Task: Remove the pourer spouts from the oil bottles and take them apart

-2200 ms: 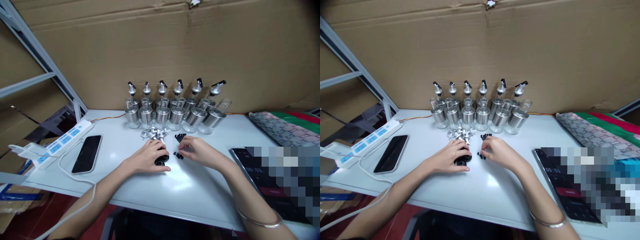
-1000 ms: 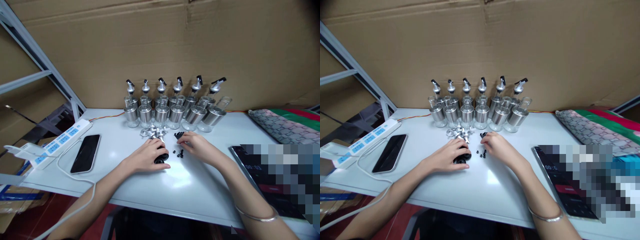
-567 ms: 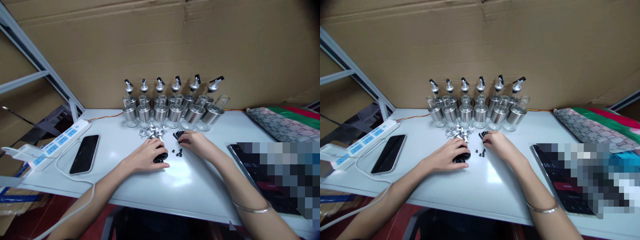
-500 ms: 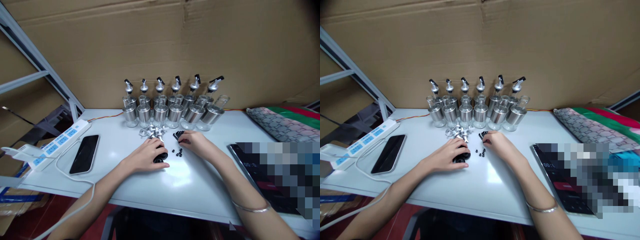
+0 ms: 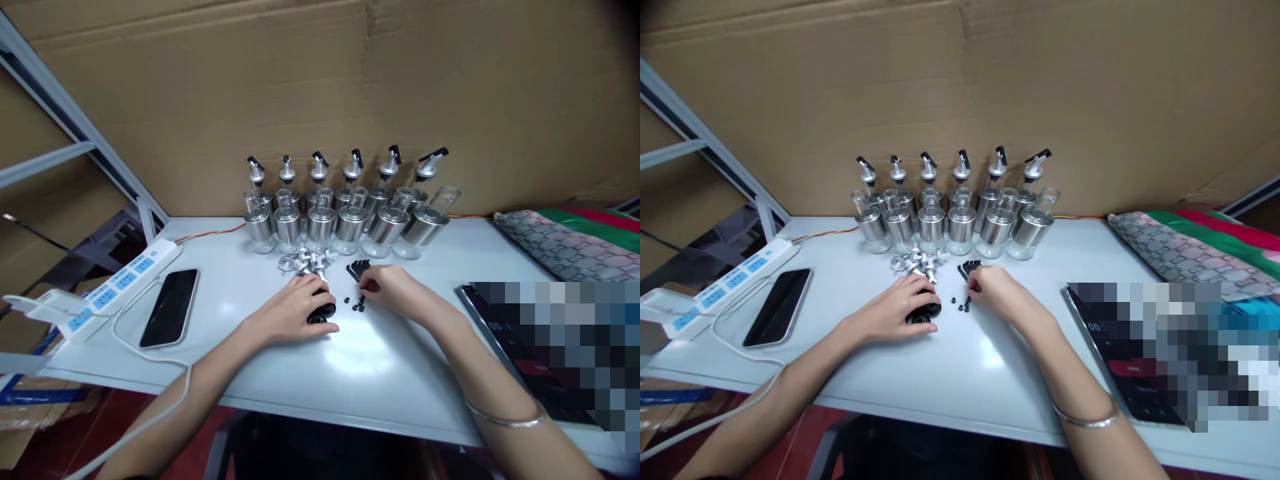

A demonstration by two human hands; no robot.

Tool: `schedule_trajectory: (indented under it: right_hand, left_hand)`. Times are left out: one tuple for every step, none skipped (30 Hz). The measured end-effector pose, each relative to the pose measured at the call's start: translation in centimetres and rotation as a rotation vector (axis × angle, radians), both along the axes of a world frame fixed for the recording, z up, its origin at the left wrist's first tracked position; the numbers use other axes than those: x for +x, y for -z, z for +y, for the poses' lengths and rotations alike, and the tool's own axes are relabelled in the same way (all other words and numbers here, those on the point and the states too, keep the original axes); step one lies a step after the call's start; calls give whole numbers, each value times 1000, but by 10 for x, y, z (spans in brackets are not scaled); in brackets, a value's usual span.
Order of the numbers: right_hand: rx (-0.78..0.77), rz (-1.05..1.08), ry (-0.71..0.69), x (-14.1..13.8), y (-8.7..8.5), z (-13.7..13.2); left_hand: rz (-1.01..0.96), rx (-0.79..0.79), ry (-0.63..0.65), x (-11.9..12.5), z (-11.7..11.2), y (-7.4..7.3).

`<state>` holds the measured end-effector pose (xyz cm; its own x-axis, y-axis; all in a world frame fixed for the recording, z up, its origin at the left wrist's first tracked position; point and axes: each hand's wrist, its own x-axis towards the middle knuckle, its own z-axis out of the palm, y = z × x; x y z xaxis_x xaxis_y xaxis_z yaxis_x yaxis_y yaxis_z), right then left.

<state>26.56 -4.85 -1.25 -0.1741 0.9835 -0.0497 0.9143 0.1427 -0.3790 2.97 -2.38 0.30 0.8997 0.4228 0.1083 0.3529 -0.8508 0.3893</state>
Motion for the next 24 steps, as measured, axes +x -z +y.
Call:
schedule_trajectory:
  right_hand:
    - [-14,-7,16,0,-1,-1]
    - [-27,-15,30,0,-3,-2]
    - [-36,-22,39,0,-5,-3]
    - [-43,-27,43,1,-7,-4]
    - [-50,-27,41,1,-10,-4]
    - [-58,-19,36,2,-14,-4]
    - [-69,-1,28,2,-17,-5]
    - [-84,27,19,2,-19,-5]
    - [-102,62,11,1,-22,-6]
    - [-123,97,3,1,-23,-6]
    - [-143,127,-4,0,-24,-7]
    - [-158,149,-12,-1,-24,-7]
    - [-167,163,-19,-2,-24,-7]
    - [-171,170,-25,-2,-24,-7]
    - [-173,174,-29,-2,-23,-7]
    - [-173,176,-32,-1,-23,-7]
    - [-176,182,-39,1,-23,-8]
    - [-182,189,-51,2,-24,-8]
    - [-193,196,-65,3,-25,-9]
    - [-206,202,-81,4,-26,-10]
    - [-219,204,-94,5,-27,-11]
    - [-235,203,-102,5,-29,-12]
    - [-248,200,-104,4,-30,-13]
    - [-261,197,-103,3,-31,-14]
  left_hand:
    - [2,1,1,0,0,0]
    - [4,2,2,0,0,0]
    - [6,2,1,0,0,0]
    - [7,3,0,0,0,-1]
    - [8,5,-1,0,0,0]
    - [7,8,-2,0,0,0]
    - [6,10,-1,0,0,0]
    - [4,12,0,0,0,1]
    - [1,13,1,0,0,1]
    - [-3,14,3,0,1,2]
    - [-5,13,4,0,1,2]
    - [-7,12,4,0,1,2]
    - [-9,11,4,0,1,2]
    - [-9,9,3,0,1,2]
    - [-8,7,3,0,1,2]
    - [-6,6,3,0,1,1]
    - [-4,6,4,0,1,1]
    - [-2,6,3,0,1,0]
    - [0,7,1,0,1,0]
    - [2,9,-1,0,1,0]
    - [2,9,-2,0,1,0]
    - [2,8,-4,0,1,0]
    - [1,6,-5,0,1,-1]
    - [1,5,-5,0,1,-1]
